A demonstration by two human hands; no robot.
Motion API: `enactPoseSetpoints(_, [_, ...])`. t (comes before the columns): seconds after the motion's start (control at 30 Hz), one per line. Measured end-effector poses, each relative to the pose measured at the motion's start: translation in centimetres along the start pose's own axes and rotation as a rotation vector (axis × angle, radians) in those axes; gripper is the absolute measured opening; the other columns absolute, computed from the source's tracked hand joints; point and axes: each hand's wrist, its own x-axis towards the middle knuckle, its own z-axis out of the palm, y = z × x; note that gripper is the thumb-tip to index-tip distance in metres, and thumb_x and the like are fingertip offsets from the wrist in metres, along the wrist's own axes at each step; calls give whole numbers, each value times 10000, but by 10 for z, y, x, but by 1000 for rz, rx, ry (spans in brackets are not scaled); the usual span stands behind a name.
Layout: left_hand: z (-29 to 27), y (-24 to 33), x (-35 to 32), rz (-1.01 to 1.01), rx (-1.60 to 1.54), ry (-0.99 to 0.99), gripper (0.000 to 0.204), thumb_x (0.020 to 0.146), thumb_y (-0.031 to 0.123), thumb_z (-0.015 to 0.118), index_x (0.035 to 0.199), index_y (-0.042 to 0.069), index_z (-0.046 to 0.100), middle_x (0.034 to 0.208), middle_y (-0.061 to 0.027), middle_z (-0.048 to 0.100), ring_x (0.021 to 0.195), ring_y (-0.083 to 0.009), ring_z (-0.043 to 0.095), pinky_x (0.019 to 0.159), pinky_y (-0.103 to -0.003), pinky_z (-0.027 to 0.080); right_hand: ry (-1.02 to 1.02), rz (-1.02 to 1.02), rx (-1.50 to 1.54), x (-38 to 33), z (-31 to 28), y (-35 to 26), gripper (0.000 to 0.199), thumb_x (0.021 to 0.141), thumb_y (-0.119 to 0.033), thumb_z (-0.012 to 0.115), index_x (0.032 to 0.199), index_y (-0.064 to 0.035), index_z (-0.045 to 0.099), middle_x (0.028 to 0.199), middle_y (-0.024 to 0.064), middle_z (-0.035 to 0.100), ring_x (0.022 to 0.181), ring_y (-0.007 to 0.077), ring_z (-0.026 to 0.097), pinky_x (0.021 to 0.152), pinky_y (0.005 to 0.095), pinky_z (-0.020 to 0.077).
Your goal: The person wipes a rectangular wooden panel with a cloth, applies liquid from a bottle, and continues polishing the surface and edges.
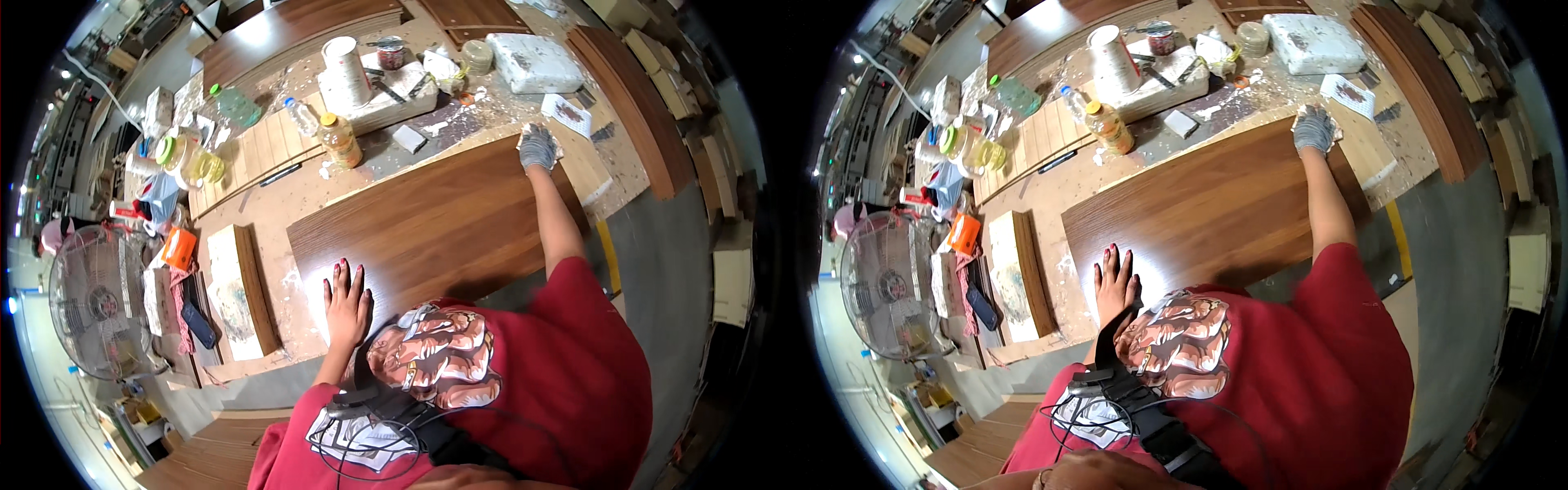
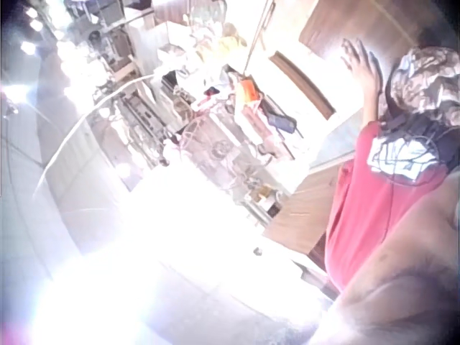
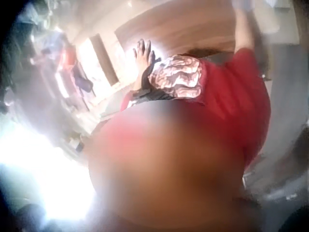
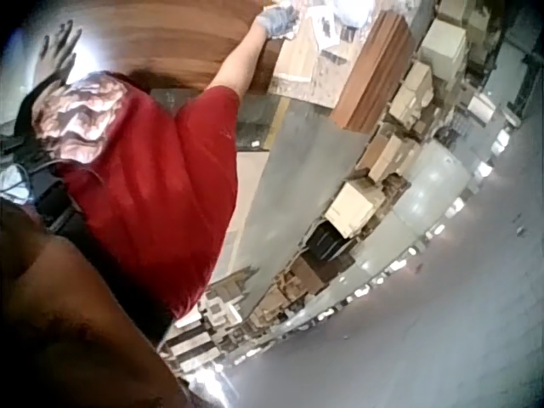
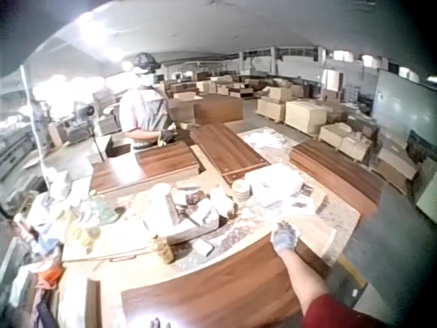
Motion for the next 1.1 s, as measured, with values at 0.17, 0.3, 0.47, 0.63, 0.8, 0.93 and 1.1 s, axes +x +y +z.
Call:
enactPoseSetpoints(0.17, [7,-5,-3,-214,-6,167,651,1052,360,521,1622,89,361,1702,-245,231,1585,-399,199,1285,-577,72,-36,-21,-56,12,21,27,393,1035,-323,476,1325,-135,663,1484,162,588,1377,346,549,1126,594,414])
enactPoseSetpoints(0.3, [31,-16,-21,-414,103,289,762,1049,383,542,1622,-30,256,1668,-355,180,1562,-494,163,1256,-618,106,-180,-19,-103,-3,-6,-5,377,1049,-301,464,1319,-138,669,1428,168,620,1298,347,607,1096,541,468])
enactPoseSetpoints(0.47, [30,-25,-32,-403,32,271,765,1030,394,566,1622,-2,286,1667,-326,216,1544,-476,213,1225,-620,166,-71,17,-97,-20,10,30,475,1074,-391,407,1448,-154,580,1535,146,536,1446,300,464,1230,465,322])
enactPoseSetpoints(0.63, [27,-37,-33,-377,-161,355,692,1016,277,603,1573,-51,356,1650,-291,301,1535,-440,265,1250,-556,193,41,39,-71,-45,11,10,441,1056,-416,420,1361,-171,623,1507,125,549,1415,334,473,1169,500,361])
enactPoseSetpoints(0.8, [-11,-77,-79,-463,-280,309,729,852,211,768,1480,-14,475,1376,-267,550,1309,-430,491,1144,-491,373,294,-241,8,-109,1,-77,485,1025,-447,447,1364,-135,598,1405,141,585,1333,351,514,1084,558,395])
enactPoseSetpoints(0.93, [-33,-89,-141,-517,-274,-31,850,715,323,906,1412,19,528,1133,-207,661,1094,-404,623,954,-462,506,200,-427,117,-171,23,-159,580,1016,-372,479,1521,-87,465,1422,215,540,1337,372,504,1136,537,353])
enactPoseSetpoints(1.1, [-50,-67,-177,-590,-360,-236,946,713,292,924,1529,178,459,914,-79,770,915,-336,737,777,-441,557,-261,-623,452,-266,-98,-327,619,1001,-315,527,1515,12,417,1460,223,509,1383,400,459,1184,512,313])
